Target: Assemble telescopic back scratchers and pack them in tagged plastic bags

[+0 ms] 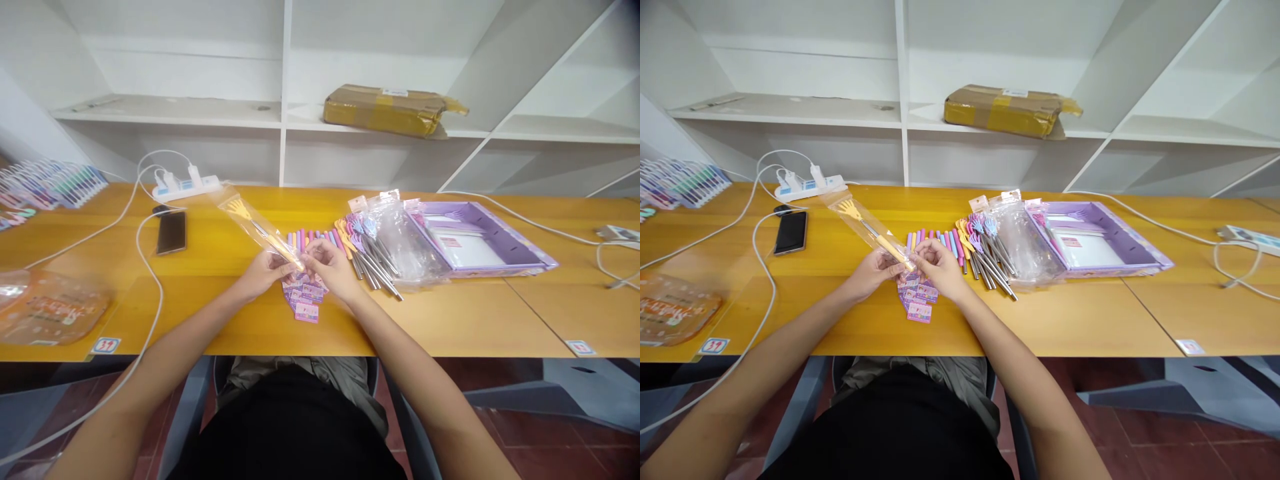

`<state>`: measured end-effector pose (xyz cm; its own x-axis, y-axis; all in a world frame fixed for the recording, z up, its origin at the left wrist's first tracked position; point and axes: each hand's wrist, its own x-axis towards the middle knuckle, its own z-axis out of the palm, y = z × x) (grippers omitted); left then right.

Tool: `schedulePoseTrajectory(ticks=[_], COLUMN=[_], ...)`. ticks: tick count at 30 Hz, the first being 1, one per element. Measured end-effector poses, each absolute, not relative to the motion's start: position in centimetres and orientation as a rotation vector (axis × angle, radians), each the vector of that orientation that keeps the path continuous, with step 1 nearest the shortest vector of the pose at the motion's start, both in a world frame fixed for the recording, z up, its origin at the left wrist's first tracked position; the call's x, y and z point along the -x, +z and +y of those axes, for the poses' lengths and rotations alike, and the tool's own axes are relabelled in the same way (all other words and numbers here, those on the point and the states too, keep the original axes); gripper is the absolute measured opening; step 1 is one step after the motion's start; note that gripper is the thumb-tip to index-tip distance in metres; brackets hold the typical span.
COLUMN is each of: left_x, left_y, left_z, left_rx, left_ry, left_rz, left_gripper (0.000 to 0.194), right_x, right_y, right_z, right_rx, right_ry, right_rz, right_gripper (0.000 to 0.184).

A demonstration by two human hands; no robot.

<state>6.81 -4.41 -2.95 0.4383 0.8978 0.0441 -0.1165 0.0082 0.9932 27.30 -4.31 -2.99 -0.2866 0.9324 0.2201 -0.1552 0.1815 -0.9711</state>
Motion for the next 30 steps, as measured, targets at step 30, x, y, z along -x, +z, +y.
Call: schedulePoseTrajectory(ticks=[30], left_x=[-6.4], left_y=[-3.0], left_z=[-4.5], left_rx=[-1.478], left_ry=[0.889], left_rz=[0.703], left_gripper=[0.046], right_x=[-28.4], right_y=[-2.2], right_z=[-4.6], right_rx=[0.871], right_ry=[1.5], right_rz=[-1.677], right_gripper=[0.055])
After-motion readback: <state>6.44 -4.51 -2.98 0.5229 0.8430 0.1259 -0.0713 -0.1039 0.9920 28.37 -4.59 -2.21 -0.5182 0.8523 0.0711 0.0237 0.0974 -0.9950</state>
